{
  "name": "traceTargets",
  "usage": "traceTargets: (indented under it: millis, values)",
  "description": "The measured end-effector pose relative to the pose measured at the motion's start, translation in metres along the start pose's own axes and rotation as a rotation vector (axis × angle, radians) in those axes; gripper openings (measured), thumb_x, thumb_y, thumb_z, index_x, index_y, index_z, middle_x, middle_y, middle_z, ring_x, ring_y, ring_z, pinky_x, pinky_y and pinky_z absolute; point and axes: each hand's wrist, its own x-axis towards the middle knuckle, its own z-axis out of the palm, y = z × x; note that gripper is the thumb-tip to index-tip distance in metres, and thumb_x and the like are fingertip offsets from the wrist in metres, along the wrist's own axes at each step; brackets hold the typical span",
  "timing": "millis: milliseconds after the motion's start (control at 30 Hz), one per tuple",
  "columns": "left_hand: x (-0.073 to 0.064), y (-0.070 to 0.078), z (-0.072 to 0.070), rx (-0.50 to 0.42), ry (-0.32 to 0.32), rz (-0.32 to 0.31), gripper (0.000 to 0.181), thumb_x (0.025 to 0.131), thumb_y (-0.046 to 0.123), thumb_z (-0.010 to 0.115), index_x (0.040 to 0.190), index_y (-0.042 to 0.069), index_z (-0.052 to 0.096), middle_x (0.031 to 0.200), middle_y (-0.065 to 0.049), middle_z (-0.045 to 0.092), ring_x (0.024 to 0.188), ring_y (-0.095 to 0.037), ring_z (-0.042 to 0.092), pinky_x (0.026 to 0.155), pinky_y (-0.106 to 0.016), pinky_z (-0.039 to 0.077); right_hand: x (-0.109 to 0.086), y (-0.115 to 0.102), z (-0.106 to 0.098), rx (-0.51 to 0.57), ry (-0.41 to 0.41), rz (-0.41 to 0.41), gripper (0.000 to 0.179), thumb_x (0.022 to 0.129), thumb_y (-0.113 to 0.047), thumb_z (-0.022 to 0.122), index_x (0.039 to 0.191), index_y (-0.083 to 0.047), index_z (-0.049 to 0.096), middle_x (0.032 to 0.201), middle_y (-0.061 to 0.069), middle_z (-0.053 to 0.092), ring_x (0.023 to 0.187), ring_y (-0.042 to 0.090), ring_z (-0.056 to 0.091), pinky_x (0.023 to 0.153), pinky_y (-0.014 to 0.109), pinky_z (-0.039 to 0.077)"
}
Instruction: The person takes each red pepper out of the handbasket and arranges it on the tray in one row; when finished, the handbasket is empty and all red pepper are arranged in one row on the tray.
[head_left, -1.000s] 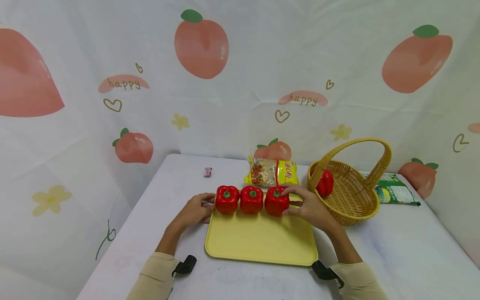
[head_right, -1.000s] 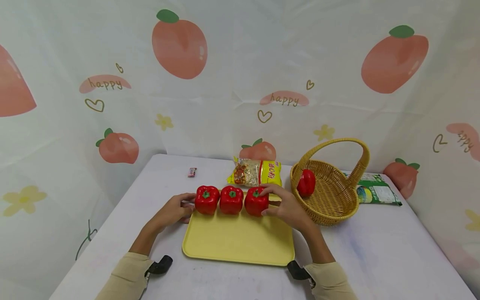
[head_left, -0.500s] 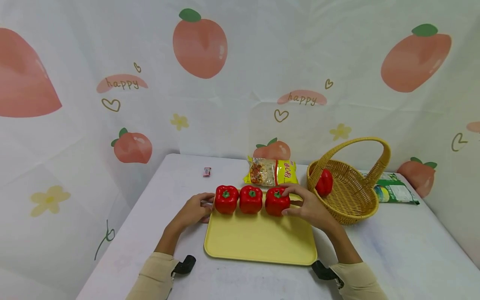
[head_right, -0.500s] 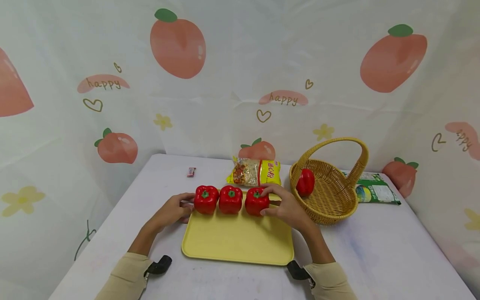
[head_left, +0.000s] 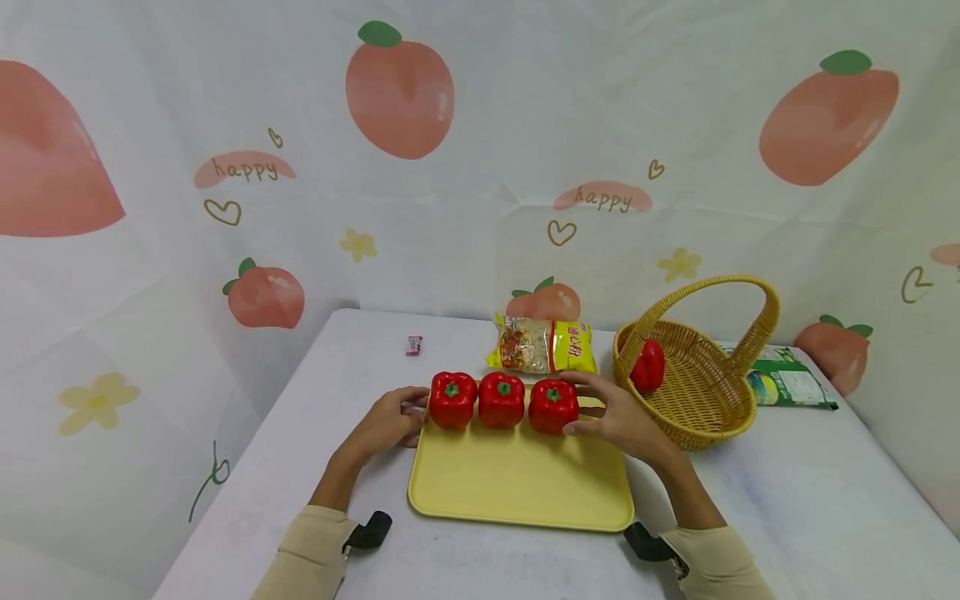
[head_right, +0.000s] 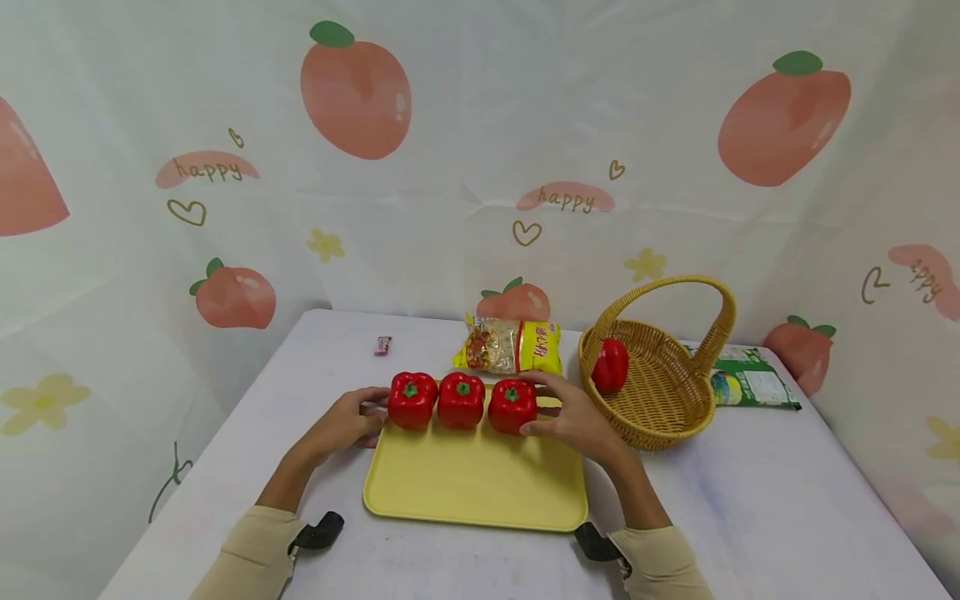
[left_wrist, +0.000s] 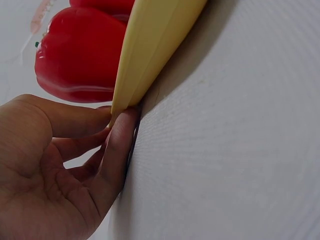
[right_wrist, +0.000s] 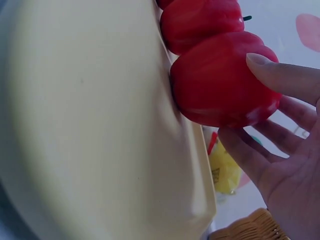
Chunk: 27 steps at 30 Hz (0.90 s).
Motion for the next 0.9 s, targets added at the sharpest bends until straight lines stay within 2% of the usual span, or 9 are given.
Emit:
traceTargets:
  millis: [233,467,633,900]
  values:
    - [0.0006,0.0000,-0.0004,-0.001,0.005,0.005,0.053,0.095,0.003,0.062,0.148,0.001,0.058,0.139,-0.018,0.064,0.107,-0.025,0.069,0.074,-0.034,0.066,0.0021,0.0001,0.0009,-0.008,-0.011,-0.015,0.072,0.087,-0.017,0.087,0.152,-0.013,0.055,0.154,0.015,0.055,0.131,0.045,0.061,0.106,0.054,0.056]
    - [-0.0005,-0.0006,0.0002,-0.004,0.001,0.007,0.053,0.095,0.003,0.061,0.148,-0.001,0.058,0.140,-0.019,0.064,0.110,-0.026,0.069,0.073,-0.034,0.066,0.0008,0.0020,-0.0001,-0.022,-0.002,0.026,0.075,0.087,-0.020,0.086,0.154,-0.013,0.052,0.156,0.014,0.054,0.135,0.044,0.058,0.106,0.054,0.056]
    - [-0.0011,-0.0012,0.0003,-0.002,0.002,0.011,0.052,0.095,0.002,0.061,0.147,-0.001,0.058,0.139,-0.019,0.064,0.109,-0.026,0.069,0.073,-0.035,0.066,0.0016,0.0019,0.0002,-0.030,-0.001,0.007,0.070,0.087,-0.019,0.087,0.150,-0.014,0.057,0.153,0.012,0.056,0.135,0.042,0.058,0.108,0.055,0.054]
    - [-0.0014,0.0007,0.0009,-0.001,0.003,0.015,0.053,0.095,0.003,0.062,0.147,-0.001,0.058,0.139,-0.019,0.064,0.108,-0.025,0.069,0.073,-0.035,0.066,0.0025,0.0031,0.0019,-0.027,-0.008,0.003,0.068,0.089,-0.020,0.085,0.150,-0.016,0.057,0.155,0.011,0.055,0.136,0.042,0.057,0.107,0.055,0.055]
